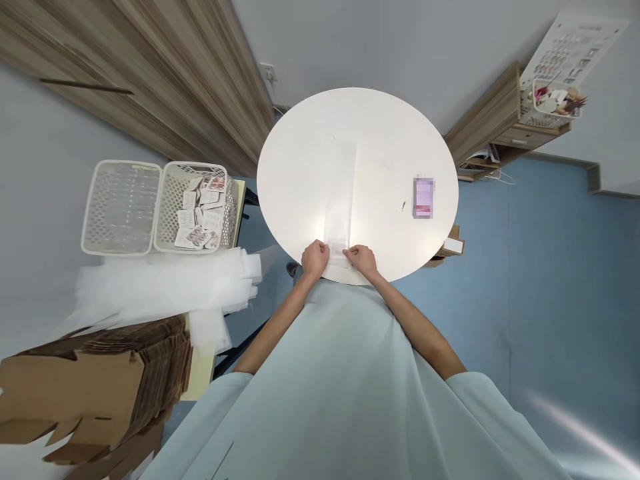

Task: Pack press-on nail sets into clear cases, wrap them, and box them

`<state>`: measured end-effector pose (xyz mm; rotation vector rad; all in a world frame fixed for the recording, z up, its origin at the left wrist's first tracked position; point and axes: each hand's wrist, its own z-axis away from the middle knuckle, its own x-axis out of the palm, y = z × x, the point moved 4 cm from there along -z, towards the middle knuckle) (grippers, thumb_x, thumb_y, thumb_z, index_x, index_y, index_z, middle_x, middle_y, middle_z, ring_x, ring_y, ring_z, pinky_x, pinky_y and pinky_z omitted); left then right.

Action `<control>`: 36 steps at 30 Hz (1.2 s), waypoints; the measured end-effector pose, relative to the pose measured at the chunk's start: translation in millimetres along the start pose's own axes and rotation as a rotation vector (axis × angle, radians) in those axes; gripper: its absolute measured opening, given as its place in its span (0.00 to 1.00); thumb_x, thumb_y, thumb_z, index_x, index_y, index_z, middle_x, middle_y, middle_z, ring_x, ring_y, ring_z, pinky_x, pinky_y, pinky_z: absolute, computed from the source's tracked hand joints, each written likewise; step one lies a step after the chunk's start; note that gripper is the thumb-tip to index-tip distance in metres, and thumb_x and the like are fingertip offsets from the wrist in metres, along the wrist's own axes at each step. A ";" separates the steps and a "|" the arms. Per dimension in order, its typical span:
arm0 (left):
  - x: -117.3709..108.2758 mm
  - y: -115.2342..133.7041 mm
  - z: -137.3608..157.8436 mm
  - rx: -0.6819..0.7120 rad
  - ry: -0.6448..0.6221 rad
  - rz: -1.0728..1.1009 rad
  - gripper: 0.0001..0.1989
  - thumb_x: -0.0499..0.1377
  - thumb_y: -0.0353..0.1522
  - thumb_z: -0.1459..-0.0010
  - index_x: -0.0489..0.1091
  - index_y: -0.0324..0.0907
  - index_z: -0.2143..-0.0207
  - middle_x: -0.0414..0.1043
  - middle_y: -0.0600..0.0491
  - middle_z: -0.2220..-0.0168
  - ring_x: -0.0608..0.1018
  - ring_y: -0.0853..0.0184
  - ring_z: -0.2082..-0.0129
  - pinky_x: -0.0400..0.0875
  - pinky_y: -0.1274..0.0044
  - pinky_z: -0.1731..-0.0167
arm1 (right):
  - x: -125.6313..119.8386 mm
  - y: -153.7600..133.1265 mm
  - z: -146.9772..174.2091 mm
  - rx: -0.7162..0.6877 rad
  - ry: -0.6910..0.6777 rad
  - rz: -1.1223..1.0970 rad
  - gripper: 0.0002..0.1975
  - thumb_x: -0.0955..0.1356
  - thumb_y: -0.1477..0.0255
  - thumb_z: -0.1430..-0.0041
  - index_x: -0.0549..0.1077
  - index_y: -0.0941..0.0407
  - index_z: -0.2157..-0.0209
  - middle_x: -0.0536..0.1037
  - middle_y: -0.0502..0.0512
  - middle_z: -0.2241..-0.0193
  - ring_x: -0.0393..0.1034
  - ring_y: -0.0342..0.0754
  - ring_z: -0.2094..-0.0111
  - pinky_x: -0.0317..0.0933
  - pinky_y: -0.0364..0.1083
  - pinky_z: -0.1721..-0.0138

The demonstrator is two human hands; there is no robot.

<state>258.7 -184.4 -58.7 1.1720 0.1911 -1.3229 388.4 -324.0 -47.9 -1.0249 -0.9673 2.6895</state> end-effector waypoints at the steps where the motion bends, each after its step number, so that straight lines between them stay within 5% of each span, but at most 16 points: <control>1: 0.4 1.3 0.7 0.002 -0.002 -0.025 0.09 0.55 0.35 0.31 0.75 0.45 0.59 0.80 0.44 0.60 0.81 0.52 0.57 0.73 0.65 0.54 | 0.3 -0.5 0.1 0.004 -0.003 -0.015 0.13 0.72 0.58 0.35 0.77 0.53 0.64 0.84 0.53 0.66 0.78 0.48 0.67 0.65 0.45 0.63; 4: -1.8 5.9 3.3 0.071 0.081 -0.097 0.12 0.54 0.33 0.32 0.73 0.40 0.50 0.77 0.38 0.52 0.78 0.48 0.49 0.73 0.61 0.51 | 2.6 -1.2 0.3 0.025 -0.046 -0.076 0.12 0.72 0.60 0.35 0.76 0.54 0.66 0.83 0.51 0.70 0.75 0.45 0.75 0.65 0.44 0.65; 7: -4.1 12.6 6.6 0.329 0.162 -0.138 0.22 0.54 0.27 0.34 0.67 0.37 0.39 0.68 0.35 0.38 0.71 0.47 0.37 0.71 0.59 0.42 | 3.4 1.2 -0.2 0.063 -0.089 -0.109 0.13 0.72 0.61 0.34 0.75 0.55 0.68 0.82 0.50 0.71 0.72 0.42 0.80 0.64 0.43 0.69; 10: 1.3 15.5 11.7 0.664 0.061 -0.194 0.28 0.51 0.21 0.37 0.67 0.42 0.36 0.64 0.40 0.31 0.66 0.51 0.31 0.66 0.57 0.35 | -0.7 5.5 -1.8 0.073 -0.087 -0.122 0.13 0.73 0.61 0.35 0.75 0.55 0.68 0.83 0.50 0.69 0.71 0.41 0.81 0.63 0.43 0.71; 13: 7.8 10.1 17.1 0.826 -0.055 -0.230 0.26 0.50 0.23 0.35 0.70 0.45 0.38 0.68 0.43 0.33 0.69 0.53 0.32 0.67 0.56 0.34 | -7.2 11.1 -3.5 0.058 -0.087 -0.146 0.13 0.73 0.61 0.36 0.76 0.55 0.68 0.82 0.50 0.70 0.71 0.41 0.80 0.63 0.42 0.71; 17: 11.9 2.4 26.4 0.839 -0.073 -0.222 0.21 0.53 0.38 0.28 0.70 0.43 0.37 0.69 0.40 0.34 0.71 0.51 0.34 0.67 0.56 0.34 | -13.1 21.3 -6.2 0.040 -0.108 -0.186 0.13 0.73 0.60 0.38 0.77 0.55 0.71 0.80 0.49 0.73 0.68 0.41 0.81 0.63 0.42 0.73; 21: 18.6 -0.5 36.3 0.873 -0.115 -0.263 0.42 0.67 0.51 0.40 0.63 0.38 0.32 0.61 0.34 0.29 0.64 0.42 0.29 0.61 0.52 0.30 | -12.2 31.2 -10.8 0.048 -0.135 -0.220 0.15 0.73 0.59 0.40 0.77 0.55 0.73 0.77 0.48 0.77 0.65 0.41 0.81 0.60 0.42 0.76; 27: 23.4 -2.1 31.7 0.826 -0.145 -0.327 0.31 0.58 0.28 0.37 0.61 0.38 0.31 0.62 0.35 0.30 0.64 0.47 0.28 0.62 0.54 0.30 | -13.6 31.6 -11.2 0.034 -0.157 -0.221 0.16 0.72 0.58 0.39 0.78 0.56 0.71 0.79 0.50 0.74 0.66 0.42 0.79 0.61 0.42 0.75; 32: 18.0 1.7 29.7 0.821 -0.158 -0.271 0.30 0.58 0.28 0.38 0.63 0.41 0.33 0.64 0.37 0.32 0.68 0.47 0.31 0.68 0.54 0.34 | -30.2 25.8 4.1 -0.167 -0.004 0.081 0.12 0.65 0.69 0.32 0.79 0.56 0.54 0.84 0.57 0.53 0.76 0.47 0.69 0.70 0.47 0.62; 36: 11.7 5.5 28.8 0.804 -0.175 -0.217 0.28 0.59 0.30 0.38 0.66 0.42 0.35 0.66 0.39 0.34 0.75 0.50 0.38 0.74 0.58 0.40 | -29.4 15.1 19.2 -0.486 -0.006 0.344 0.30 0.66 0.76 0.37 0.68 0.51 0.34 0.63 0.58 0.28 0.77 0.50 0.61 0.71 0.50 0.61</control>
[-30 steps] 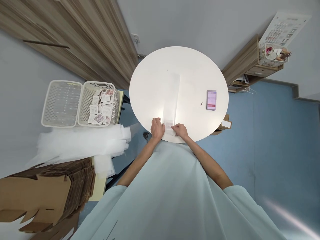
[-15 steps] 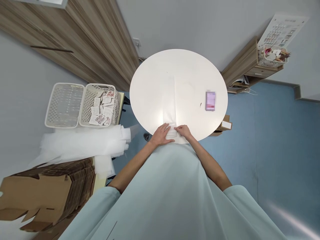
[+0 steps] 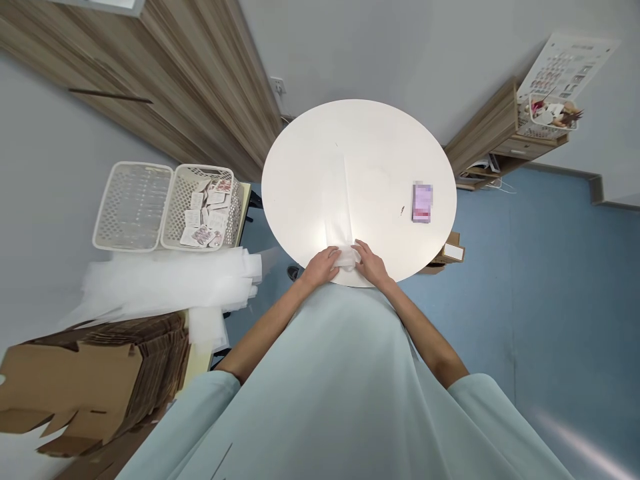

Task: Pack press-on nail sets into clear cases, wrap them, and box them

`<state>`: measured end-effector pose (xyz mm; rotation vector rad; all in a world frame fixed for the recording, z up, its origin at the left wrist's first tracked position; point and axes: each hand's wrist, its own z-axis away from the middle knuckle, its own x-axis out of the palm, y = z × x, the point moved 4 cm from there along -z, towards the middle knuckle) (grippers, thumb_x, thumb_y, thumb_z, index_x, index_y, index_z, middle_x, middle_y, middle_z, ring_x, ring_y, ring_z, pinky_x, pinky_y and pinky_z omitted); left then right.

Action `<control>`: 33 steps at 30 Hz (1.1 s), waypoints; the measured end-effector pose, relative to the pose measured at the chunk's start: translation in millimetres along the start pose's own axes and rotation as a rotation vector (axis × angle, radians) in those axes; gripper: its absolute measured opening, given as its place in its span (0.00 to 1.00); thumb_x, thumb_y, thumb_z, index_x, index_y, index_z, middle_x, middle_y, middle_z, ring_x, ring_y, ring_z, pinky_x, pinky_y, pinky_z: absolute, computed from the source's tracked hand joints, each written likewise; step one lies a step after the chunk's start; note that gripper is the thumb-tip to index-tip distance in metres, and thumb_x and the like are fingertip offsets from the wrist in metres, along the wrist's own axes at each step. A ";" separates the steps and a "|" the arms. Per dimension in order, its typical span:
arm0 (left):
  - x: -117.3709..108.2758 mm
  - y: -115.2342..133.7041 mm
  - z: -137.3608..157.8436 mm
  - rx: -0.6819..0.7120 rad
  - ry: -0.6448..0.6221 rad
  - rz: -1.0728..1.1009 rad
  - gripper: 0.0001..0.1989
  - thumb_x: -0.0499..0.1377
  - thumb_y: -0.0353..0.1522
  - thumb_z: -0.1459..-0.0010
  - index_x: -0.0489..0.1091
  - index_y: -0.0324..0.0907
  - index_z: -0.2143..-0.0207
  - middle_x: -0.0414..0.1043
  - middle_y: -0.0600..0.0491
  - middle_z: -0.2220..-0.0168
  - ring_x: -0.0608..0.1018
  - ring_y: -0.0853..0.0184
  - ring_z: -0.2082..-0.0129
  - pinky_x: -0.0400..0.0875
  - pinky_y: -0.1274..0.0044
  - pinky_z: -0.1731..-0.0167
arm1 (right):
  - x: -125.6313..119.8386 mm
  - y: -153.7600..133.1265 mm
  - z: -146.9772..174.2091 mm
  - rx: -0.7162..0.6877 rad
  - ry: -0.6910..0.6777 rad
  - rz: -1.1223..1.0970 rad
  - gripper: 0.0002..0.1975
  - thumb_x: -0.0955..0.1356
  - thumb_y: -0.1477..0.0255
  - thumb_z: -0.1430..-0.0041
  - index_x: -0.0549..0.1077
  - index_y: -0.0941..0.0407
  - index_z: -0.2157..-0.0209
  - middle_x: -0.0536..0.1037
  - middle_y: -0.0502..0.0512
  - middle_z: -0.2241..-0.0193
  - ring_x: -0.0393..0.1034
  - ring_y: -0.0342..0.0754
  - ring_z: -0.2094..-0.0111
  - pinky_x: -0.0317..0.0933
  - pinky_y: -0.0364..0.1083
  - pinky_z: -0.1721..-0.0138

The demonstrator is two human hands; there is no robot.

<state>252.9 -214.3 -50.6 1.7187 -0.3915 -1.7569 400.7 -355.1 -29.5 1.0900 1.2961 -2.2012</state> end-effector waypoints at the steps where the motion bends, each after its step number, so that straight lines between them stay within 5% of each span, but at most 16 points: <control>1: -1.8 0.1 -0.9 -0.006 -0.004 0.011 0.28 0.59 0.31 0.38 0.66 0.43 0.35 0.66 0.40 0.35 0.76 0.50 0.40 0.75 0.59 0.42 | 1.7 -2.9 0.6 -0.048 -0.031 0.011 0.31 0.66 0.76 0.38 0.66 0.50 0.34 0.60 0.58 0.26 0.77 0.50 0.61 0.71 0.50 0.63; 11: -24.1 -1.0 -6.4 -0.187 0.026 0.168 0.23 0.57 0.42 0.33 0.69 0.47 0.38 0.71 0.48 0.40 0.79 0.55 0.45 0.75 0.64 0.44 | 3.3 7.6 -23.4 -0.045 -0.049 -0.176 0.22 0.66 0.72 0.35 0.72 0.50 0.40 0.78 0.54 0.41 0.74 0.49 0.66 0.70 0.52 0.55; 16: -25.9 -8.6 -6.8 -0.296 0.055 0.197 0.36 0.66 0.51 0.41 0.65 0.46 0.36 0.72 0.46 0.39 0.77 0.52 0.42 0.75 0.63 0.43 | -5.0 6.8 -39.5 -0.023 -0.014 -0.261 0.16 0.64 0.65 0.29 0.75 0.52 0.45 0.80 0.57 0.47 0.74 0.50 0.62 0.68 0.50 0.55; 23: -20.8 -26.9 -21.4 -0.547 0.256 0.414 0.13 0.62 0.37 0.34 0.73 0.44 0.49 0.82 0.48 0.50 0.83 0.57 0.51 0.77 0.67 0.48 | -3.5 3.5 -60.8 0.094 0.015 -0.171 0.15 0.65 0.60 0.29 0.77 0.54 0.52 0.82 0.56 0.54 0.74 0.51 0.60 0.65 0.47 0.60; 33: -18.9 -37.2 -39.5 -0.745 0.329 0.407 0.06 0.63 0.37 0.36 0.75 0.44 0.60 0.83 0.48 0.58 0.82 0.58 0.56 0.75 0.68 0.51 | -0.2 1.9 -75.7 0.378 -0.001 -0.090 0.12 0.70 0.61 0.31 0.75 0.52 0.53 0.83 0.56 0.56 0.77 0.54 0.55 0.66 0.48 0.59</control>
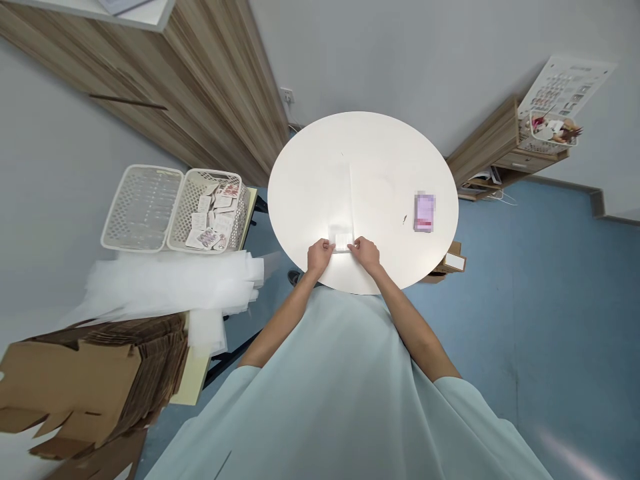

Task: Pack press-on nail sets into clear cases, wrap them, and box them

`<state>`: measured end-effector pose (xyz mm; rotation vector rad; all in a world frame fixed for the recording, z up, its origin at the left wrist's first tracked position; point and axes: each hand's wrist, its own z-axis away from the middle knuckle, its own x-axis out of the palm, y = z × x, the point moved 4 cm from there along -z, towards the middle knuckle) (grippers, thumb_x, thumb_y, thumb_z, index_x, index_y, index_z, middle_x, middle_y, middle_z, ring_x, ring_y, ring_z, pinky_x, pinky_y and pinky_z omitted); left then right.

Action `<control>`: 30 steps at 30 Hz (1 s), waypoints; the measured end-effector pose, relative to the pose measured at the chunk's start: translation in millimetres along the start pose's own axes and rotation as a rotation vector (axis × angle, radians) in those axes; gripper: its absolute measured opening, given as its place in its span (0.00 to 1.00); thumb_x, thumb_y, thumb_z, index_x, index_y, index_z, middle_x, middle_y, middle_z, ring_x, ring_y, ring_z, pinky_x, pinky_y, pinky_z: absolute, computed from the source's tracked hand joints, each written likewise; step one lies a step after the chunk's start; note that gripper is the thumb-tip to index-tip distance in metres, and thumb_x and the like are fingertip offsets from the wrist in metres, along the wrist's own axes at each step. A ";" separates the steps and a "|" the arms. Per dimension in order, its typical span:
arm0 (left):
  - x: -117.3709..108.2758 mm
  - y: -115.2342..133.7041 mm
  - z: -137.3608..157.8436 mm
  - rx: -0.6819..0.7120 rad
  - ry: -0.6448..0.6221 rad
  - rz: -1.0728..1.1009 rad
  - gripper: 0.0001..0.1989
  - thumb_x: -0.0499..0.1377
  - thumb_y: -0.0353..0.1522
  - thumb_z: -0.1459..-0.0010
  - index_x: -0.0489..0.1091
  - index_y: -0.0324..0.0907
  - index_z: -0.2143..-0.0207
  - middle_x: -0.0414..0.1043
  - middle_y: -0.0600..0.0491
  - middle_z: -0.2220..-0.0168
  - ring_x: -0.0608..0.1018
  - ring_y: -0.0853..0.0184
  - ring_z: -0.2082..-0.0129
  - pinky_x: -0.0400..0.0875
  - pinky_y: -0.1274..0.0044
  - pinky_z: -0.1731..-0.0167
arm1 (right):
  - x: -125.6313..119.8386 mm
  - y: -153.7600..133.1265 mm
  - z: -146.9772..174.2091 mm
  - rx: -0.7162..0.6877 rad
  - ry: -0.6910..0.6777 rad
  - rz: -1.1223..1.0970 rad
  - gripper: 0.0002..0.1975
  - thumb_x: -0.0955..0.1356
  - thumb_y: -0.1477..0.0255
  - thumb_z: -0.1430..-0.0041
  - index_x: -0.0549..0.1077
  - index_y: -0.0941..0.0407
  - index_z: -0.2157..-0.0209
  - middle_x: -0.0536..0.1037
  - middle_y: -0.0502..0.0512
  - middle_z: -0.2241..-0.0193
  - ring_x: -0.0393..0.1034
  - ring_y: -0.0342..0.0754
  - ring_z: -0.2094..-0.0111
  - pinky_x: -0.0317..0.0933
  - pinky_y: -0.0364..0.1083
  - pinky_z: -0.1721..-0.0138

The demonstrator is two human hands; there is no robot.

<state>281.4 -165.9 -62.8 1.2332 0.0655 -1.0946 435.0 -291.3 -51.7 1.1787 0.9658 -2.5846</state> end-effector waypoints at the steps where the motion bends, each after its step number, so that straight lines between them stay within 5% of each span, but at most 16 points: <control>1: 1.0 0.4 0.2 -0.006 0.002 -0.006 0.07 0.63 0.37 0.36 0.74 0.44 0.60 0.83 0.48 0.58 0.82 0.58 0.55 0.74 0.68 0.51 | -0.4 -1.5 1.2 0.014 -0.004 0.015 0.12 0.70 0.60 0.31 0.75 0.53 0.52 0.83 0.57 0.56 0.77 0.55 0.55 0.66 0.49 0.58; 5: 3.8 5.0 3.0 -0.006 0.049 -0.072 0.12 0.63 0.38 0.35 0.71 0.44 0.52 0.80 0.46 0.54 0.81 0.56 0.53 0.74 0.65 0.51 | -2.4 -13.0 10.3 -0.059 0.047 0.116 0.13 0.67 0.64 0.28 0.73 0.55 0.48 0.80 0.62 0.51 0.76 0.57 0.53 0.69 0.52 0.55; 9: 1.8 27.4 2.8 0.305 0.153 -0.258 0.17 0.60 0.29 0.37 0.68 0.42 0.45 0.73 0.40 0.45 0.77 0.51 0.46 0.72 0.59 0.46 | -1.5 -30.1 13.7 -0.369 0.113 0.192 0.16 0.66 0.73 0.29 0.71 0.56 0.42 0.74 0.67 0.41 0.68 0.60 0.41 0.69 0.56 0.45; 14: 7.9 42.7 -2.1 0.625 -0.109 -0.341 0.23 0.54 0.25 0.38 0.68 0.40 0.41 0.71 0.40 0.41 0.75 0.50 0.41 0.70 0.58 0.40 | 0.5 -30.1 -1.0 -0.596 -0.022 0.223 0.30 0.73 0.74 0.37 0.68 0.56 0.34 0.66 0.66 0.31 0.61 0.61 0.31 0.64 0.59 0.35; 21: 7.4 15.6 1.1 0.587 -0.239 -0.319 0.32 0.61 0.34 0.39 0.64 0.42 0.33 0.61 0.42 0.28 0.68 0.51 0.31 0.67 0.58 0.33 | 4.8 -10.5 4.5 -0.611 -0.050 0.226 0.32 0.71 0.76 0.36 0.66 0.55 0.32 0.62 0.64 0.28 0.59 0.59 0.28 0.62 0.58 0.32; 30: 5.8 -9.2 38.3 0.503 -0.289 -0.275 0.33 0.63 0.44 0.36 0.65 0.43 0.33 0.66 0.43 0.31 0.71 0.52 0.32 0.67 0.61 0.33 | 6.1 18.3 50.1 -0.540 -0.063 0.005 0.28 0.72 0.65 0.34 0.70 0.51 0.34 0.68 0.58 0.30 0.67 0.56 0.32 0.64 0.56 0.33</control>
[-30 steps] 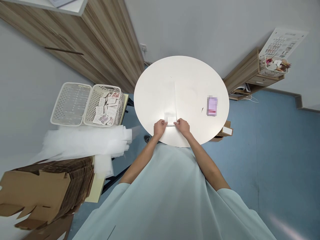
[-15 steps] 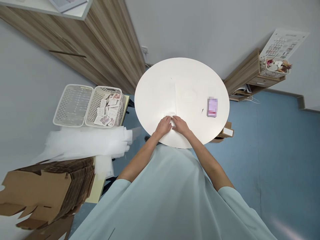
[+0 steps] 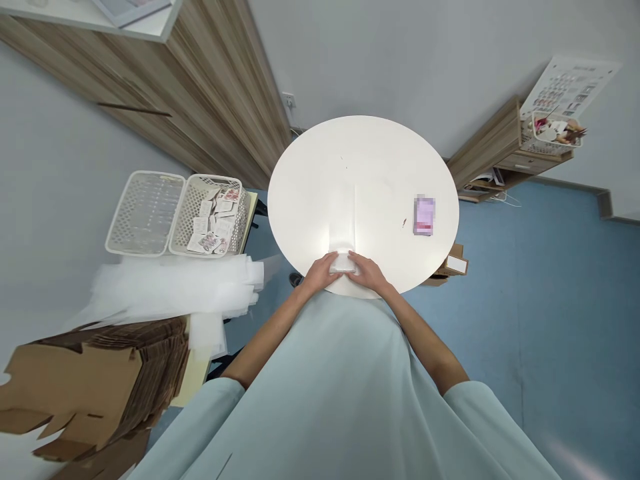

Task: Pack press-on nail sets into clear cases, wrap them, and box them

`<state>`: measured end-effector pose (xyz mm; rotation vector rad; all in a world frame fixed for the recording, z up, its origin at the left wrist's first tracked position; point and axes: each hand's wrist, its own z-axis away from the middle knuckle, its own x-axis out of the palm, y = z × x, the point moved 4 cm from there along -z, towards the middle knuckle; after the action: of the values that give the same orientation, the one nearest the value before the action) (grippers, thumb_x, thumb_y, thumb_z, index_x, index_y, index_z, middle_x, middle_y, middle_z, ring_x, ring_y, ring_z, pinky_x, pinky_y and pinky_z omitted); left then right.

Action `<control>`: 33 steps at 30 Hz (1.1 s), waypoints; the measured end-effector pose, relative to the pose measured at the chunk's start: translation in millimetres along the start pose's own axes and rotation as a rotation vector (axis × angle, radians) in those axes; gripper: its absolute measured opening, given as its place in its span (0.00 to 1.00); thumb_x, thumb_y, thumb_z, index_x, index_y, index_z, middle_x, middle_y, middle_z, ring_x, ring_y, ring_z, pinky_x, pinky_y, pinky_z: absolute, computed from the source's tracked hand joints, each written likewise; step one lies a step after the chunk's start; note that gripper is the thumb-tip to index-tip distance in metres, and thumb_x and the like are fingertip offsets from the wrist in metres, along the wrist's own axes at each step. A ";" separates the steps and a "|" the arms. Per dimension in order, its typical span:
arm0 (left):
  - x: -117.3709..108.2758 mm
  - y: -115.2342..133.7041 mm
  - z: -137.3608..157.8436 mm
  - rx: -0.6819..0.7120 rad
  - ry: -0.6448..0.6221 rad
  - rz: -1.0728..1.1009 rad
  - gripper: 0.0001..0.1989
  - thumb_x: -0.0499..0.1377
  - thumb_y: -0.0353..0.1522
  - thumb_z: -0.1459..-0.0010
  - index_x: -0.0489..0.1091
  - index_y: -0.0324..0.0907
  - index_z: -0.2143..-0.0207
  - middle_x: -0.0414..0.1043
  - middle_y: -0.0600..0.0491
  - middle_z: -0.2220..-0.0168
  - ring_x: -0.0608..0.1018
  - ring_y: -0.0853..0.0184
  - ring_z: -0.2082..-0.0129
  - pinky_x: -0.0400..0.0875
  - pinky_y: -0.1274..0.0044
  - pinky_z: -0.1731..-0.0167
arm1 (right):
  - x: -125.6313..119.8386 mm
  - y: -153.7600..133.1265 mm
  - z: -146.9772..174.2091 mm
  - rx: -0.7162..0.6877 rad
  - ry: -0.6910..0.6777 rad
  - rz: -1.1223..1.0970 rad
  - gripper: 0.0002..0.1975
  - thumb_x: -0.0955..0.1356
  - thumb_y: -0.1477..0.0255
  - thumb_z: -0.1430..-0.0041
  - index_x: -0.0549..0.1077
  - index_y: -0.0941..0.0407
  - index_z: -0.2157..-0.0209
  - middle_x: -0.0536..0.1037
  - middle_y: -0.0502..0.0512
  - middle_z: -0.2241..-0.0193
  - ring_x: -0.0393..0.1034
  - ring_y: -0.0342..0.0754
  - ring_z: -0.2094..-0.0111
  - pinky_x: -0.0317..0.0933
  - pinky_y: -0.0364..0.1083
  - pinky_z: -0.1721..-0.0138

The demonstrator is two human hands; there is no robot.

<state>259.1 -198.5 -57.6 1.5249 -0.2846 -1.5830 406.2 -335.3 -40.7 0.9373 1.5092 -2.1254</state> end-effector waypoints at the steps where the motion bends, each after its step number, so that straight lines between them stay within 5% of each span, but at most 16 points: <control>1: -1.7 0.3 0.1 -0.026 0.011 0.027 0.32 0.63 0.46 0.35 0.66 0.44 0.33 0.68 0.44 0.32 0.73 0.52 0.34 0.68 0.62 0.35 | -2.5 0.9 1.3 0.023 0.013 -0.034 0.27 0.71 0.64 0.33 0.71 0.51 0.34 0.70 0.57 0.31 0.68 0.55 0.33 0.64 0.55 0.33; 8: -23.6 -5.8 -24.8 -0.277 0.116 0.190 0.16 0.60 0.46 0.33 0.79 0.45 0.56 0.83 0.48 0.54 0.82 0.55 0.53 0.75 0.69 0.51 | -13.3 8.8 -20.7 0.184 0.108 -0.136 0.17 0.62 0.62 0.25 0.76 0.51 0.43 0.82 0.55 0.47 0.78 0.50 0.49 0.70 0.47 0.47; 14: -23.0 -4.6 -46.7 -0.406 0.187 0.092 0.18 0.58 0.44 0.32 0.70 0.45 0.74 0.76 0.51 0.71 0.78 0.60 0.66 0.71 0.72 0.62 | -9.8 18.2 -47.9 0.312 0.164 -0.048 0.16 0.62 0.64 0.25 0.79 0.55 0.56 0.80 0.58 0.56 0.76 0.50 0.58 0.68 0.46 0.53; 19: -21.0 -3.0 -57.9 -0.470 0.255 0.030 0.10 0.62 0.40 0.34 0.74 0.43 0.58 0.78 0.45 0.58 0.79 0.54 0.56 0.73 0.66 0.55 | -13.2 21.4 -62.8 0.394 0.177 -0.075 0.14 0.67 0.68 0.30 0.75 0.56 0.45 0.80 0.59 0.51 0.76 0.51 0.54 0.69 0.48 0.51; 22: -25.0 3.5 -68.4 -0.274 0.309 -0.091 0.21 0.62 0.32 0.36 0.70 0.40 0.42 0.72 0.38 0.41 0.75 0.48 0.42 0.71 0.60 0.44 | -20.0 15.0 -69.4 0.292 0.201 0.047 0.21 0.67 0.73 0.31 0.71 0.58 0.38 0.75 0.64 0.41 0.72 0.55 0.43 0.69 0.52 0.46; 26: -23.4 7.4 -82.8 -0.001 0.136 -0.160 0.25 0.55 0.24 0.37 0.67 0.39 0.37 0.69 0.39 0.35 0.71 0.50 0.35 0.65 0.57 0.34 | -18.4 10.1 -75.1 0.025 0.078 0.180 0.24 0.69 0.72 0.32 0.70 0.58 0.36 0.67 0.65 0.31 0.61 0.58 0.31 0.61 0.56 0.33; 33: -13.8 -1.2 -61.0 0.024 0.013 -0.101 0.26 0.53 0.33 0.32 0.65 0.39 0.32 0.65 0.43 0.30 0.71 0.53 0.32 0.65 0.61 0.32 | 3.3 25.6 -44.1 -0.145 0.040 0.211 0.30 0.67 0.65 0.28 0.63 0.59 0.30 0.61 0.69 0.27 0.59 0.62 0.28 0.62 0.62 0.31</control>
<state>310.7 -163.4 -62.1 1.5891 -0.2224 -1.6532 433.5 -303.2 -69.6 1.0415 1.4892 -1.8355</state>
